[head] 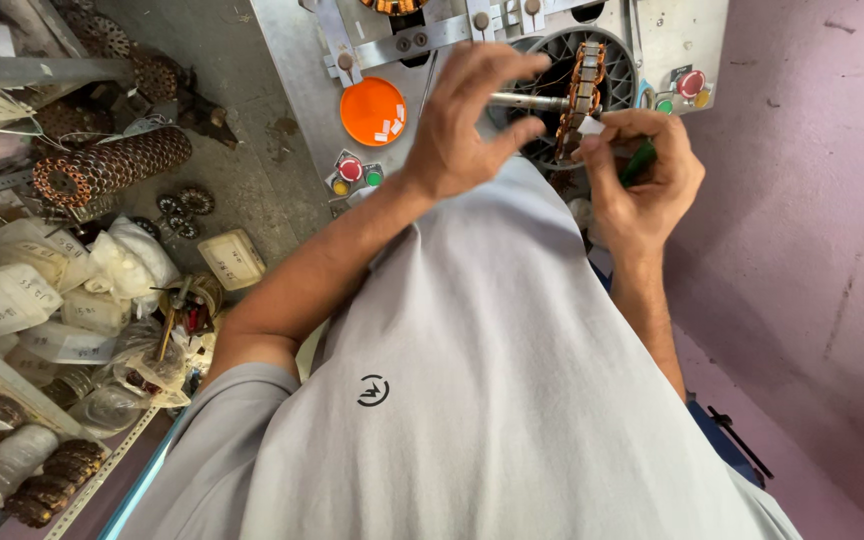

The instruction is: The person inserts white insulating strips and uses a small screwdriver to tuck wires into the slots of a fan motor stator, working across several sections.

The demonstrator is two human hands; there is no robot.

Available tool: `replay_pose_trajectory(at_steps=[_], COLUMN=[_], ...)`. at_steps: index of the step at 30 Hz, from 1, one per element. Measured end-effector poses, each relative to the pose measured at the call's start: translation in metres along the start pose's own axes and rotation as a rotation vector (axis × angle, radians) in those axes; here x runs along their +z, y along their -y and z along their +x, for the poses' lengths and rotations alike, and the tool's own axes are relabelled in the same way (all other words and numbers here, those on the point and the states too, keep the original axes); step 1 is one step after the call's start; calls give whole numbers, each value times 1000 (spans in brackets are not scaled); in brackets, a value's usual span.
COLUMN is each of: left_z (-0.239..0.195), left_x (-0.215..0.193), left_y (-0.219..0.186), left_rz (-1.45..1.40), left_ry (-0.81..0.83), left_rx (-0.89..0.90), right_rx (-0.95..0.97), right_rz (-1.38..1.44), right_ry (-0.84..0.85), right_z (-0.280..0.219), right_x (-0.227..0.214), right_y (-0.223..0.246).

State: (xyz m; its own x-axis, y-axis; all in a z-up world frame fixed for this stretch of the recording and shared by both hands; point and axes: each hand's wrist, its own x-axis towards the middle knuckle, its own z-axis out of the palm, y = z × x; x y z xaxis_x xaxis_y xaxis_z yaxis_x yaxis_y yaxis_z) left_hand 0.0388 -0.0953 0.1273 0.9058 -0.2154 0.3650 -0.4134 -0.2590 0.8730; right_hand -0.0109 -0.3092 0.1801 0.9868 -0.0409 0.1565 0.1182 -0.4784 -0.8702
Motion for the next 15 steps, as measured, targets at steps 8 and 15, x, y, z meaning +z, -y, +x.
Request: replay_pose_trajectory(at_steps=[8, 15], left_z=[-7, -10], left_x=[-26, -28], left_y=[122, 156], left_rz=[665, 674], left_ry=[-313, -288], left_rx=[-74, -83], right_rx=[-63, -148], right_rz=[-43, -270], right_ry=[-52, -99], right_z=[-1, 0], right_x=[-6, 6], right_y=[-17, -13])
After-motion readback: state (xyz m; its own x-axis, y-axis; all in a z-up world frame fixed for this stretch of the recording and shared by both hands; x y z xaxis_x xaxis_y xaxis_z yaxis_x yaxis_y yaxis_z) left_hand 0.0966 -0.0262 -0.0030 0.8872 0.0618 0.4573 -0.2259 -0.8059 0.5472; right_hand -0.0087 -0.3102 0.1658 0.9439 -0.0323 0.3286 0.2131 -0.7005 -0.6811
